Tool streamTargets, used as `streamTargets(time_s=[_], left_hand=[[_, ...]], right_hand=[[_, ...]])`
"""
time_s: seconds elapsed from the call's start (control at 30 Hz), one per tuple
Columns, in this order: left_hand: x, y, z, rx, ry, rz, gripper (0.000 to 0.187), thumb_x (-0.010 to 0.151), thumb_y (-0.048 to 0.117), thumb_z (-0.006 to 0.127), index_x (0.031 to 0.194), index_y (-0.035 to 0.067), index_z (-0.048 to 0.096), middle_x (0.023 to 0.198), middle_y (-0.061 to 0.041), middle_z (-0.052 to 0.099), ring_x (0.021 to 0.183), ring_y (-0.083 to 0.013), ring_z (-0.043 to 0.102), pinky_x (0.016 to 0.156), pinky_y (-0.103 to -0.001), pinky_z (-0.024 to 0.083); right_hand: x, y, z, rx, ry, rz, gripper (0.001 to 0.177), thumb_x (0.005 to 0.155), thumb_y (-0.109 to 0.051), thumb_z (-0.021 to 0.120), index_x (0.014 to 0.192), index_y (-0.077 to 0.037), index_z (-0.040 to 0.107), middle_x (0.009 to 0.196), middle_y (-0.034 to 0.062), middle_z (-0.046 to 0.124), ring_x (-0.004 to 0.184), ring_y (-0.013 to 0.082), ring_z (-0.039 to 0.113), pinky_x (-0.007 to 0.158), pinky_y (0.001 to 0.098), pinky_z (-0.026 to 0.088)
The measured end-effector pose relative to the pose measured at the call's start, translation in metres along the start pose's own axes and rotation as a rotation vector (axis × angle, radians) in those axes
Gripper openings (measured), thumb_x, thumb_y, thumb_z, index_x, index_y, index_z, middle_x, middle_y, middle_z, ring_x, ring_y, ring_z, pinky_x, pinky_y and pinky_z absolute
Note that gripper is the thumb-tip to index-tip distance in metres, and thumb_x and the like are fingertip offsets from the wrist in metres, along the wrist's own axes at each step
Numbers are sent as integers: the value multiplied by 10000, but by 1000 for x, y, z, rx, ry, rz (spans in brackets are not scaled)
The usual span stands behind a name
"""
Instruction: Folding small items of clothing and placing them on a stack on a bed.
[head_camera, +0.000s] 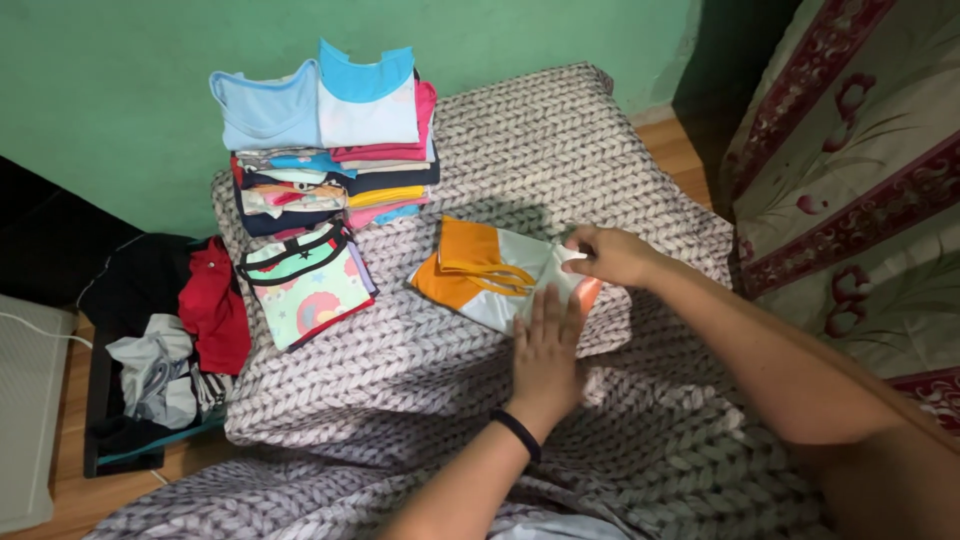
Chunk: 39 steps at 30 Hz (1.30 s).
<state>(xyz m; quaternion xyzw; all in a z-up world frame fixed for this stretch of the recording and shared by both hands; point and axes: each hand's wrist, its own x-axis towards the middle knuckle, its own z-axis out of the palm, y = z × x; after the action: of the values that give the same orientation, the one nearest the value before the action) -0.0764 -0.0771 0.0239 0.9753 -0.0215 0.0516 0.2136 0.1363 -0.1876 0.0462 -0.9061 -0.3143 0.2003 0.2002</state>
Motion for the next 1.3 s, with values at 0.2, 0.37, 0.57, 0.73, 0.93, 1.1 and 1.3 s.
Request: streamTargets(time_s=[0.2,0.37,0.57,0.73,0.93,1.1,1.3], left_hand=[[-1,-12,6,-112,52,-7,885,844,187,681,1593,82,222,1638,-218,248,1538,-377,195,1198,-629,159],[-8,-13,4,-360,248,5,641,938,150,580,1535,9,396,1507,-254,502,1404,-388,447,1141,-542,346],[6,-42,9,-1100,457,-294,468,1101,338,459,1338,-35,613,1229,-217,671,1116,-318,640,961,-386,514],[36,-94,-1,-1341,614,-684,490,1057,399,468,1251,-25,622,1207,-141,704,1087,-249,670,962,-375,526],[36,-113,-24,-1628,462,-517,419,978,203,557,1331,-24,569,1288,-124,655,1176,-230,630,1019,-371,490],[34,-131,5,-1296,547,-468,539,887,-20,558,1417,-48,465,1373,-162,614,1260,-254,604,1087,-357,441],[32,-125,-6,-802,628,-492,643,906,48,636,1489,-8,372,1398,-192,581,1310,-311,595,1083,-370,463]], right_hand=[[1,2,0,75,246,-341,461,869,-396,702,1220,-98,688,1175,173,696,1131,343,627,979,430,500],[-2,-17,-22,359,-128,-15,484,920,-494,556,1179,-133,749,1206,78,743,1156,240,668,1017,401,497],[19,17,-12,731,-382,-112,709,969,-618,441,1314,-42,669,1307,167,706,1230,303,631,1085,404,466],[37,14,4,571,-335,-54,779,873,-465,705,1467,-33,445,1434,152,572,1310,287,557,1092,421,439],[37,-37,12,259,-208,90,627,974,-494,581,1414,-47,562,1326,148,652,1190,258,620,987,394,495],[50,-29,38,350,79,-180,518,964,-385,574,1356,-48,580,1067,146,748,956,235,704,834,375,545],[63,-29,55,273,120,-71,374,970,-369,632,1127,-31,671,973,174,742,903,278,714,821,398,547]])
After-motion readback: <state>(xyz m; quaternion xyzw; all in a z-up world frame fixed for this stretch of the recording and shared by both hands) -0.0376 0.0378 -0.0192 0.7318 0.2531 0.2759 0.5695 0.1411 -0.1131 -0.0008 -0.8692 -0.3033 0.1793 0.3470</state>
